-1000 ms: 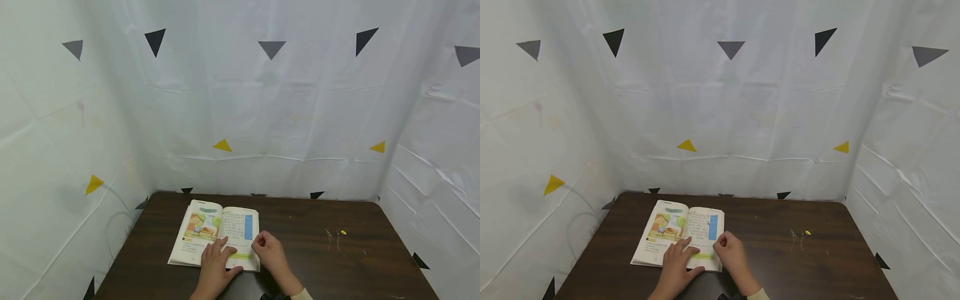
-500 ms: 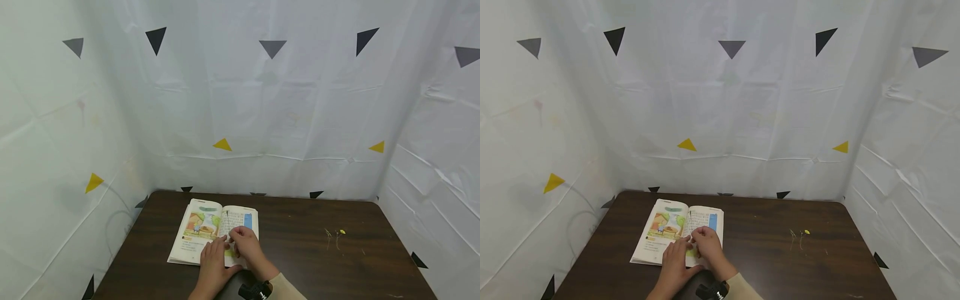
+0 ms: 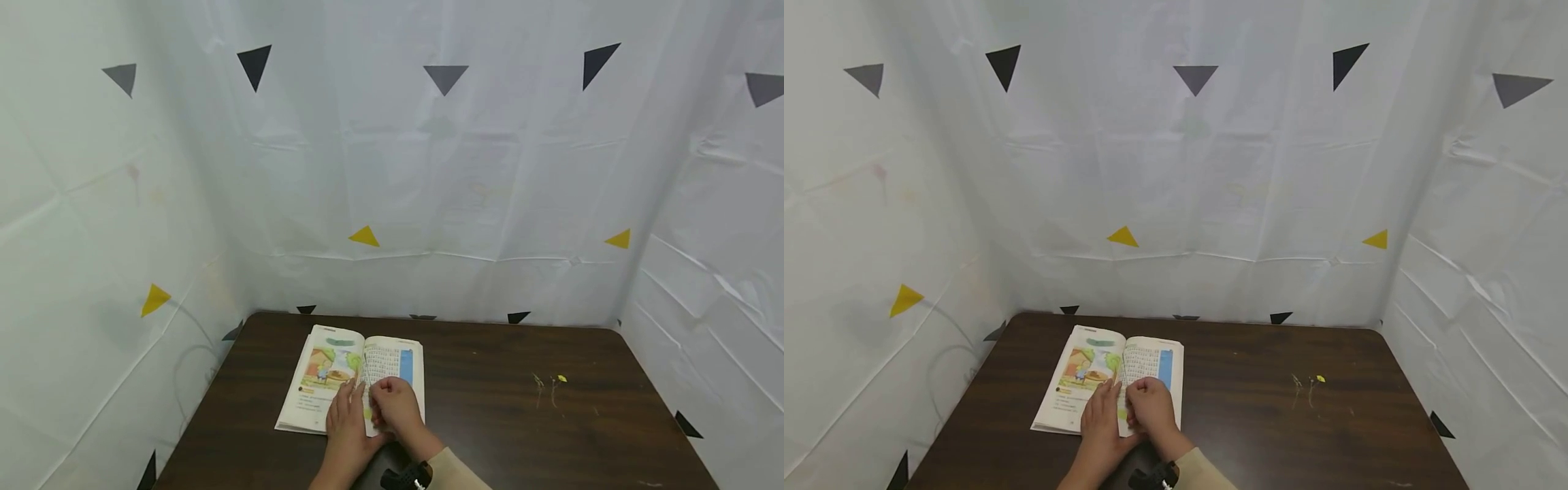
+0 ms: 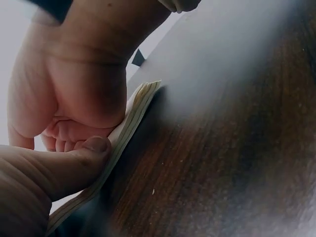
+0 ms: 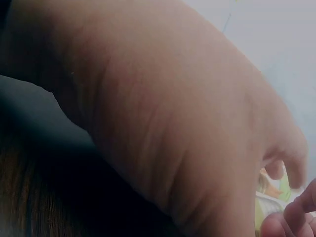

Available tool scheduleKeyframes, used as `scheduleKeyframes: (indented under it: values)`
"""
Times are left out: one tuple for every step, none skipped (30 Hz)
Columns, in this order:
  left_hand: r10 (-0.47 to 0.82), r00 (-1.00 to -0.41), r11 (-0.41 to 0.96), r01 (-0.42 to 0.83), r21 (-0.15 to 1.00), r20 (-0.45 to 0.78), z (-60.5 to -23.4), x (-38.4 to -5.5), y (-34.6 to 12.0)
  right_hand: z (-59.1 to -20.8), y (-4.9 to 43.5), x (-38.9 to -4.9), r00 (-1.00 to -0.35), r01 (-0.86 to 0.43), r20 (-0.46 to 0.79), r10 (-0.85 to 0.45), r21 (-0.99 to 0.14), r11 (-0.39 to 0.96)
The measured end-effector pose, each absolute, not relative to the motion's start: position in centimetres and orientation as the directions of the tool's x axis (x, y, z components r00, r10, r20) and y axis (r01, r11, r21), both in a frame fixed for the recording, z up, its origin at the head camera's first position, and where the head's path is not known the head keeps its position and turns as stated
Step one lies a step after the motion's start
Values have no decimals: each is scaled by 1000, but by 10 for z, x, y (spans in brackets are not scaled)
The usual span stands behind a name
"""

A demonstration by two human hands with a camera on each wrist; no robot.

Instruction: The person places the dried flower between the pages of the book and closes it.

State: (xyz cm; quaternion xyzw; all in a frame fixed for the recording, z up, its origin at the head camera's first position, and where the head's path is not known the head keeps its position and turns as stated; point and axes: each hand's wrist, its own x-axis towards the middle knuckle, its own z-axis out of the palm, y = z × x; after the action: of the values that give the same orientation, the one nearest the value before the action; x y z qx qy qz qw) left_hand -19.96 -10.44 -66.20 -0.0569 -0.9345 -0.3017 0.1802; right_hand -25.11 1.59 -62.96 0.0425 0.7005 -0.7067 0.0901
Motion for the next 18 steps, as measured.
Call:
scheduleKeyframes:
  values:
    - [1, -926, 811, 221, 542, 376, -662, -200, -104, -629, 15, -251, -981, 185, -185, -59, -983, 8]
    - [4, -925, 810, 226, 542, 379, -662, -200, -104, -628, 15, -251, -981, 186, -187, -52, -982, 19]
    - [7, -924, 811, 229, 538, 383, -662, -200, -104, -627, 15, -251, -981, 185, -186, -45, -982, 35]
    - [9, -922, 812, 232, 535, 387, -661, -200, -104, -626, 14, -251, -982, 183, -185, -41, -982, 48]
    - [10, -922, 815, 232, 532, 387, -661, -200, -104, -625, 14, -251, -983, 180, -182, -38, -982, 61]
    - [10, -922, 815, 232, 530, 388, -661, -200, -104, -624, 14, -251, -982, 181, -184, -35, -981, 69]
    - [9, -923, 818, 228, 529, 384, -660, -201, -105, -624, 14, -252, -983, 177, -180, -36, -981, 75]
    - [7, -925, 821, 222, 526, 380, -660, -201, -105, -624, 14, -252, -983, 177, -180, -36, -981, 80]
    - [4, -926, 827, 216, 520, 377, -660, -201, -105, -624, 15, -252, -984, 169, -173, -39, -982, 89]
    - [2, -926, 832, 210, 514, 376, -659, -201, -106, -624, 15, -252, -984, 168, -172, -43, -982, 93]
    - [-1, -926, 836, 207, 508, 378, -660, -201, -106, -624, 15, -252, -985, 164, -169, -47, -982, 97]
    - [-2, -927, 842, 201, 501, 376, -660, -201, -107, -625, 15, -253, -984, 165, -170, -52, -981, 99]
    - [-4, -927, 848, 196, 493, 374, -660, -200, -107, -626, 16, -253, -984, 161, -167, -59, -982, 101]
    - [-2, -927, 853, 194, 485, 375, -660, -200, -107, -627, 16, -253, -984, 161, -168, -67, -982, 98]
    - [-2, -927, 856, 193, 480, 375, -661, -199, -108, -629, 17, -253, -983, 156, -163, -78, -983, 95]
    - [-1, -927, 856, 194, 479, 376, -661, -199, -108, -630, 17, -253, -983, 154, -160, -88, -985, 79]
    - [0, -928, 855, 193, 481, 373, -661, -199, -108, -631, 18, -254, -983, 146, -152, -103, -988, 58]
    - [-1, -932, 854, 189, 486, 363, -661, -199, -108, -632, 19, -254, -983, 141, -145, -116, -989, 41]
